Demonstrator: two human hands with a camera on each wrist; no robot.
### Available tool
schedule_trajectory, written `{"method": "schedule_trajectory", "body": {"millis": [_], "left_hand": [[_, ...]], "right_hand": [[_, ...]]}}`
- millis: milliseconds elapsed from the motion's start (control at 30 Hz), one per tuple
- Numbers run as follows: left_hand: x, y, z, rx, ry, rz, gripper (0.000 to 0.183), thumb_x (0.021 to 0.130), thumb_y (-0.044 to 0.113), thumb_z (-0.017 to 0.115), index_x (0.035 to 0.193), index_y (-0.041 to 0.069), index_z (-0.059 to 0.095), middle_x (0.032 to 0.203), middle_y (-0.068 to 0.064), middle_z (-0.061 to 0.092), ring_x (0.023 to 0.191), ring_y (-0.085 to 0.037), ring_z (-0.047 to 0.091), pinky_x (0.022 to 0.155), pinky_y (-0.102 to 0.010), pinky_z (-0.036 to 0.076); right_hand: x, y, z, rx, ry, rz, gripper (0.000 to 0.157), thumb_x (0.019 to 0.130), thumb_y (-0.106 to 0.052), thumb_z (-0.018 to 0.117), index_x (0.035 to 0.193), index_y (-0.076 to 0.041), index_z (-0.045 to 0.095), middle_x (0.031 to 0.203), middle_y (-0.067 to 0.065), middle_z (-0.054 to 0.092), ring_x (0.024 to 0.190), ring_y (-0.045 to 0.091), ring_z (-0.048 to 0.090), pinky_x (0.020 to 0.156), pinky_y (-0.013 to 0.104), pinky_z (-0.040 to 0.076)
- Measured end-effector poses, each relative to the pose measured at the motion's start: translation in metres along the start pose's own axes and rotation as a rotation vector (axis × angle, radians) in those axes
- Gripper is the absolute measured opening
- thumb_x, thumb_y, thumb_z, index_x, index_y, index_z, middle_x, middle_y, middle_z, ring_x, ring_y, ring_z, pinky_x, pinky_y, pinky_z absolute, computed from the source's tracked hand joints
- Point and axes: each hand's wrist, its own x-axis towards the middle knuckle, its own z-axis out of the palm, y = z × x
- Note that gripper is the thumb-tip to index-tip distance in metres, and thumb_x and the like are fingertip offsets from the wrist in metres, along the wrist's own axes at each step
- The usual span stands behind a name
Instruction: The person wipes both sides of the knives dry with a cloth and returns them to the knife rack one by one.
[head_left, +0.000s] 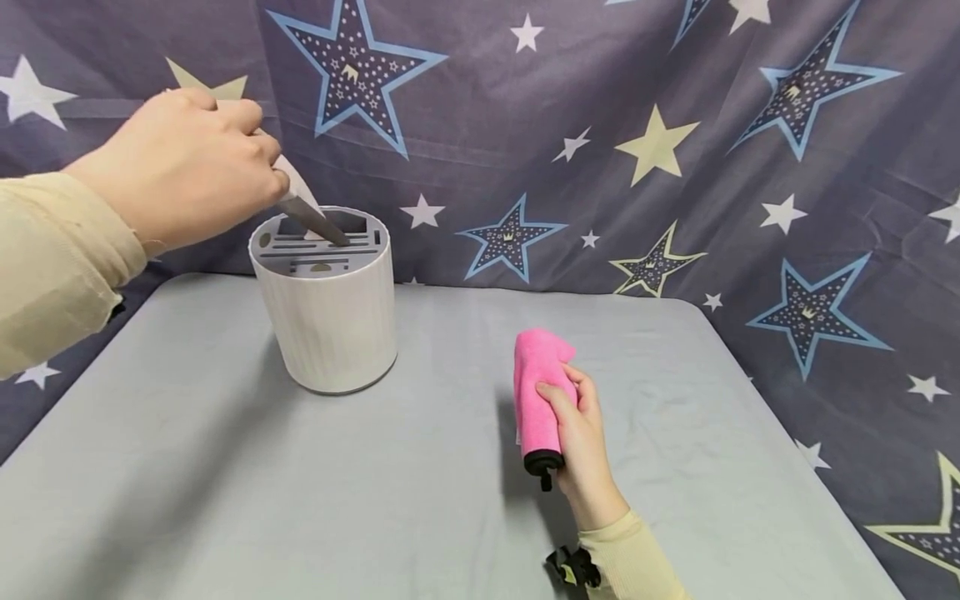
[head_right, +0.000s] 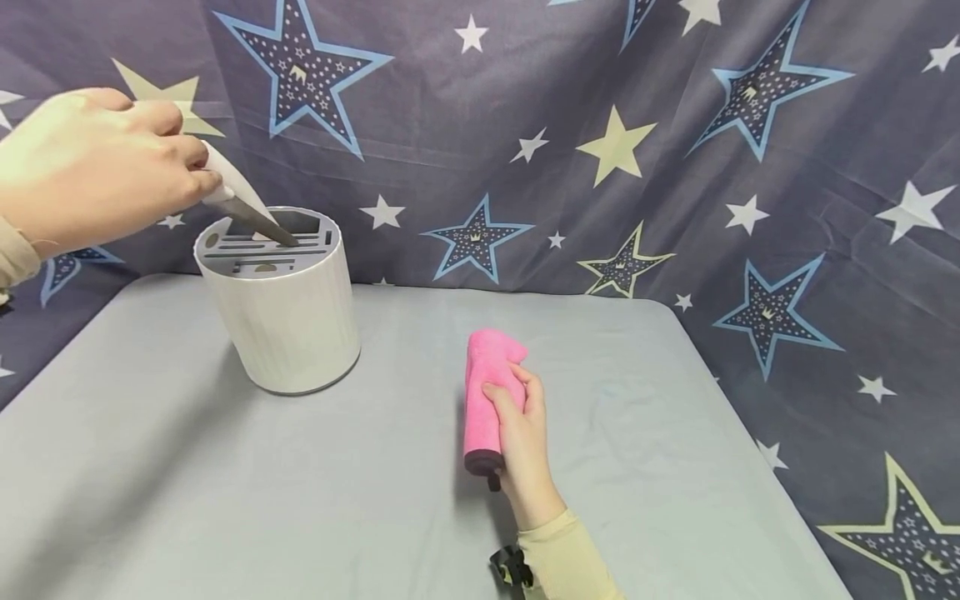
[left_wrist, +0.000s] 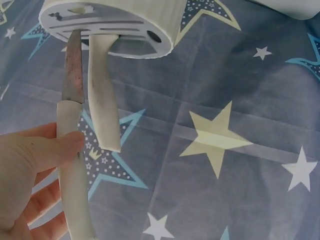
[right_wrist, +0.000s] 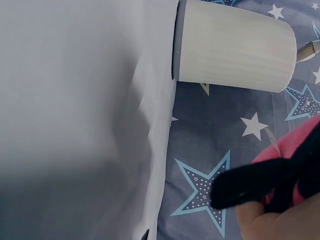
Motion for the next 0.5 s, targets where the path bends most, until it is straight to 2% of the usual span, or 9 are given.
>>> {"method": "schedule_trajectory", "body": {"millis": [167, 367, 500], "left_hand": [[0.000, 0.008, 0.006, 0.017, -0.009, 0.028, 0.024, 0.070, -0.008, 0.061, 0.058, 0.012, 0.061, 0.060, -0.008, 0.055, 0.067, -0.031, 0.047, 0.053, -0.042, 0.037], [0.012, 0.024, 0.016, 0.054, -0.099, 0.060, 0.014, 0.072, 0.001, 0.070, 0.065, 0.012, 0.067, 0.067, -0.011, 0.060, 0.069, -0.031, 0.047, 0.057, -0.044, 0.039], [0.019, 0.034, 0.025, 0.054, -0.150, 0.065, 0.014, 0.072, -0.001, 0.072, 0.066, 0.012, 0.070, 0.069, -0.011, 0.062, 0.071, -0.030, 0.048, 0.057, -0.042, 0.038]], "right_hand": [[-0.001, -0.001, 0.000, -0.005, -0.006, 0.003, 0.041, 0.093, -0.014, 0.062, 0.131, -0.016, 0.046, 0.122, 0.007, 0.052, 0.077, 0.018, 0.064, 0.059, 0.034, 0.056], [-0.002, -0.002, -0.001, -0.008, -0.009, 0.008, 0.042, 0.093, -0.015, 0.062, 0.132, -0.016, 0.046, 0.124, 0.006, 0.051, 0.080, 0.018, 0.064, 0.060, 0.034, 0.056], [-0.003, -0.003, -0.001, -0.011, -0.004, 0.004, 0.042, 0.093, -0.015, 0.062, 0.132, -0.016, 0.047, 0.124, 0.005, 0.052, 0.082, 0.017, 0.064, 0.062, 0.033, 0.057]]}}
